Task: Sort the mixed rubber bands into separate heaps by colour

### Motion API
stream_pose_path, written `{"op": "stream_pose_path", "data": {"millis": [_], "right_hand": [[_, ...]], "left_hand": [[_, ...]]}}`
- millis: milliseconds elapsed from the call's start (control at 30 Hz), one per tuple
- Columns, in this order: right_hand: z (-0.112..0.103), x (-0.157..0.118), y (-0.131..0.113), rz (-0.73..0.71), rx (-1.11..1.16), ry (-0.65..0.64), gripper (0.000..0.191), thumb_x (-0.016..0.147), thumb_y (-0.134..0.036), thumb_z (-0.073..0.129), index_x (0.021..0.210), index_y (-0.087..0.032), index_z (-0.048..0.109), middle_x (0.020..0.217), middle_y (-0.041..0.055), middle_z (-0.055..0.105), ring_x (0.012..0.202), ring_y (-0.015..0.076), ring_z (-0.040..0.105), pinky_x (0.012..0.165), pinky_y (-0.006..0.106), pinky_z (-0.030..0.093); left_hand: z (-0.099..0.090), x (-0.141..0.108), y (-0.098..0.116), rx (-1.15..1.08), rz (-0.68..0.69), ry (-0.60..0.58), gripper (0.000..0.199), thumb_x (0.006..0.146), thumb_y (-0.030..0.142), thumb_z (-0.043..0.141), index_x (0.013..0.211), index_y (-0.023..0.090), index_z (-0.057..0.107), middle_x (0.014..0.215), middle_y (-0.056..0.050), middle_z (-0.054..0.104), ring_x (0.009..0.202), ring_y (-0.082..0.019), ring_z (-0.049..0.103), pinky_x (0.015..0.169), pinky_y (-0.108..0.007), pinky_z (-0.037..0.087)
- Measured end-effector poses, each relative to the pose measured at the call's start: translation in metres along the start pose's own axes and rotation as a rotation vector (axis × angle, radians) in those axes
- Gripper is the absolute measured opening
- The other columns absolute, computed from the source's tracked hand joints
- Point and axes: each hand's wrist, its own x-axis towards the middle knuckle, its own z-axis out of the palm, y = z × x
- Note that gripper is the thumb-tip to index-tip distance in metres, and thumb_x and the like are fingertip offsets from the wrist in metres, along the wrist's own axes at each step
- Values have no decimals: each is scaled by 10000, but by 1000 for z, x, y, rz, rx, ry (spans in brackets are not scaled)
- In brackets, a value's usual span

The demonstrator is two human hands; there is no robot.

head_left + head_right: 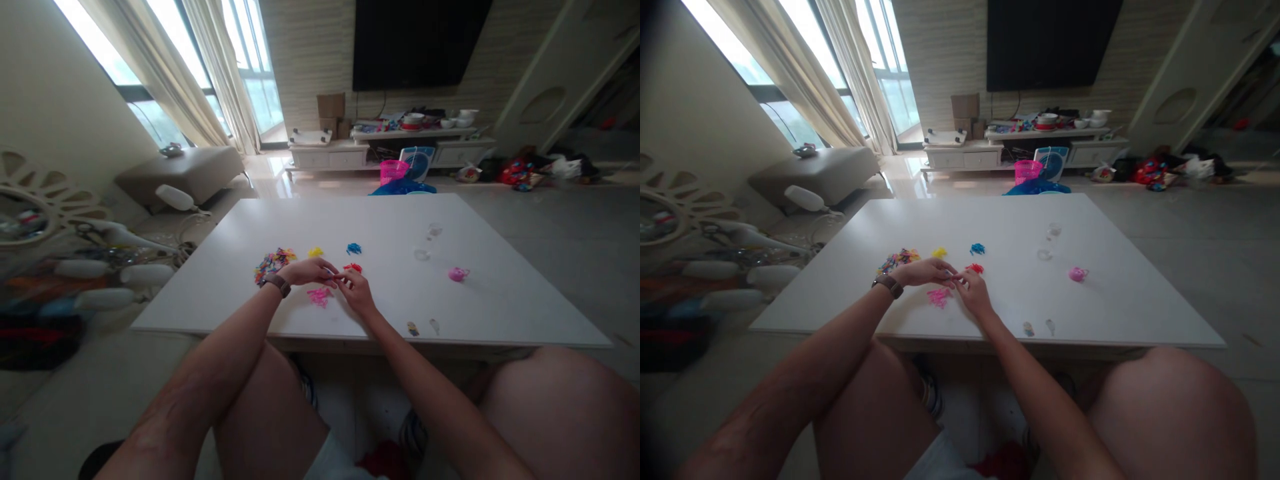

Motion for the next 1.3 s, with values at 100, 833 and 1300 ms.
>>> {"op": "stream_pose_path", "data": {"millis": [100,833,1300], "right_hand": [[-2,1,-1,-8,-10,-19,102,916,-257,641,921,-217,734,848,31,659,709,156,585,625,279,450],[0,-3,2,-6,-31,-75,94,874,-209,644,855,-210,736,800,26,712,674,160,596,641,282,449],[-7,10,18,246,-331,461,92,825,-168,593,759,-230,603,841,76,653,808,247,518,798,373,418]], "left_hand": [[1,-2,2,16,-13,3,245,690,172,853,897,83,758,915,-129,778,927,-210,743,928,-307,558],[-24,-7,-6,-60,56,256,289,786,210,824,839,131,551,901,-190,773,773,-220,764,796,-363,603],[-2,16,-8,657,144,172,107,697,124,760,716,142,656,821,-57,767,745,-153,669,651,-222,468]]}}
